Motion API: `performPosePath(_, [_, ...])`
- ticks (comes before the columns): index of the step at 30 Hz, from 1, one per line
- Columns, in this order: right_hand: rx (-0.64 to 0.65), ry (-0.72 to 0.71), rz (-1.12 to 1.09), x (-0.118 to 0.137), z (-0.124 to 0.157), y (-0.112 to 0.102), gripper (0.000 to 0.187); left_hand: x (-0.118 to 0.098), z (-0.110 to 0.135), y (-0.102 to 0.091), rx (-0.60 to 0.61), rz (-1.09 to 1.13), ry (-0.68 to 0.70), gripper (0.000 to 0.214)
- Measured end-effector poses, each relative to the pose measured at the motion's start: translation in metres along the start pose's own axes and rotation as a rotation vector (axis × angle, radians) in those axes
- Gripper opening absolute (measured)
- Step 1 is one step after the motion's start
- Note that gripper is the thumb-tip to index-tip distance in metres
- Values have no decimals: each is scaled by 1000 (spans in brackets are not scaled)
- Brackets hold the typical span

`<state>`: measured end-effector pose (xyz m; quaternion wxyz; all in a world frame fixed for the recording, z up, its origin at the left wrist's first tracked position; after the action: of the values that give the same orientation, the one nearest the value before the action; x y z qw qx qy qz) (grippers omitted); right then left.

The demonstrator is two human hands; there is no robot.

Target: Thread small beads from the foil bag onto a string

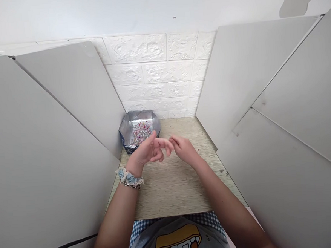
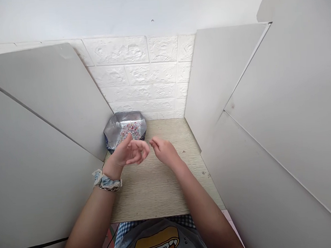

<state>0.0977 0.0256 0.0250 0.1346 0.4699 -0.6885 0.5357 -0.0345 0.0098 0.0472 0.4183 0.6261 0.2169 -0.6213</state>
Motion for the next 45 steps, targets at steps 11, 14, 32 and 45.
performPosePath(11, [-104, -151, 71, 5, 1, -1, 24, 5, -6, 1, -98, -41, -18, 74])
performPosePath(14, [-30, -170, 74, 7, 3, 1, 23, -7, -2, -6, -243, 77, 187, 80])
performPosePath(32, [-63, -230, 228, 0, -2, 2, 23, 10, -12, -7, -365, -263, -22, 64])
performPosePath(45, [-13, -176, 225, -6, -3, 3, 22, 12, -17, -9, -558, -476, 18, 63])
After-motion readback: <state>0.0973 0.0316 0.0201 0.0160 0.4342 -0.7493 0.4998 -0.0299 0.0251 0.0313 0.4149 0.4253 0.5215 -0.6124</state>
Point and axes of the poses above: each hand's wrist, its own z-axis away from the middle knuckle, its own y-axis out of the palm, x = y × z, the point moved 3 cm from there along -z, towards the middle knuckle, and after that the axes turned 7 degrees about -x, right-handed, at the moved point
